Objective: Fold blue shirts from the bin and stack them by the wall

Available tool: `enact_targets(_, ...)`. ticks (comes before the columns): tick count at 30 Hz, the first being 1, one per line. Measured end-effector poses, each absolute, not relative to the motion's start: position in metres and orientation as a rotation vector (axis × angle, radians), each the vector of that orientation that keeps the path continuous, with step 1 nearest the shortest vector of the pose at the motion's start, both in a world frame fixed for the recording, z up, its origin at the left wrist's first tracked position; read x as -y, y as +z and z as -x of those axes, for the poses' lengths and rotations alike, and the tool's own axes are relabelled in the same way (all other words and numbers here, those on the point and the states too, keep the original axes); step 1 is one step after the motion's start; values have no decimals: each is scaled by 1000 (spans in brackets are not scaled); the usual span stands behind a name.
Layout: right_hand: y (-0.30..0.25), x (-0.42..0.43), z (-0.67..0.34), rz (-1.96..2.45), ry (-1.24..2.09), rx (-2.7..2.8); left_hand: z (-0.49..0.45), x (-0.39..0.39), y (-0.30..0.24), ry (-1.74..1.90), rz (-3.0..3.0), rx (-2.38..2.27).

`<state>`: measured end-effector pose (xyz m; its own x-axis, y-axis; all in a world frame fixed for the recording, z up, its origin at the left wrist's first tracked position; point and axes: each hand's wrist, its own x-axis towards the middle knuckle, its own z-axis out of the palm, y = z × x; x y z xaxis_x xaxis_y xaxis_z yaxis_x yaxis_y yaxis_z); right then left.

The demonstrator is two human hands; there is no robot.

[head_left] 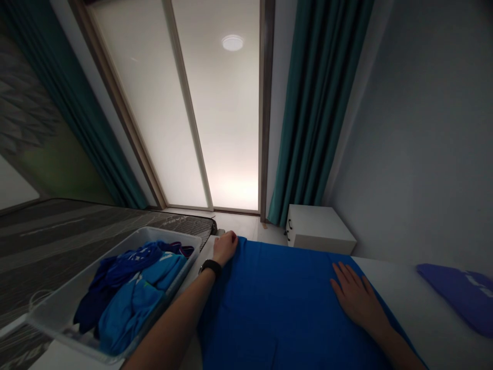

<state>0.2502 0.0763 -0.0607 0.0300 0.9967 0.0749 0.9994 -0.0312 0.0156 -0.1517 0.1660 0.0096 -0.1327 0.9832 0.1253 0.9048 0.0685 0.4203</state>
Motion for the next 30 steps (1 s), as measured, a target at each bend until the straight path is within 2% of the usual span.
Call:
enact_targets(12, -63, -76, -251, 2179, -141, 2144, 171, -179, 10, 856, -1684, -2031)
enact_targets(21, -59, -74, -248, 2226, -187, 2164, 172, -176, -7, 903, -1776, -2098)
enact_targets(30, -55, -74, -247, 2258, -82, 2148, 183, -158, -8, 837, -1743, -2100)
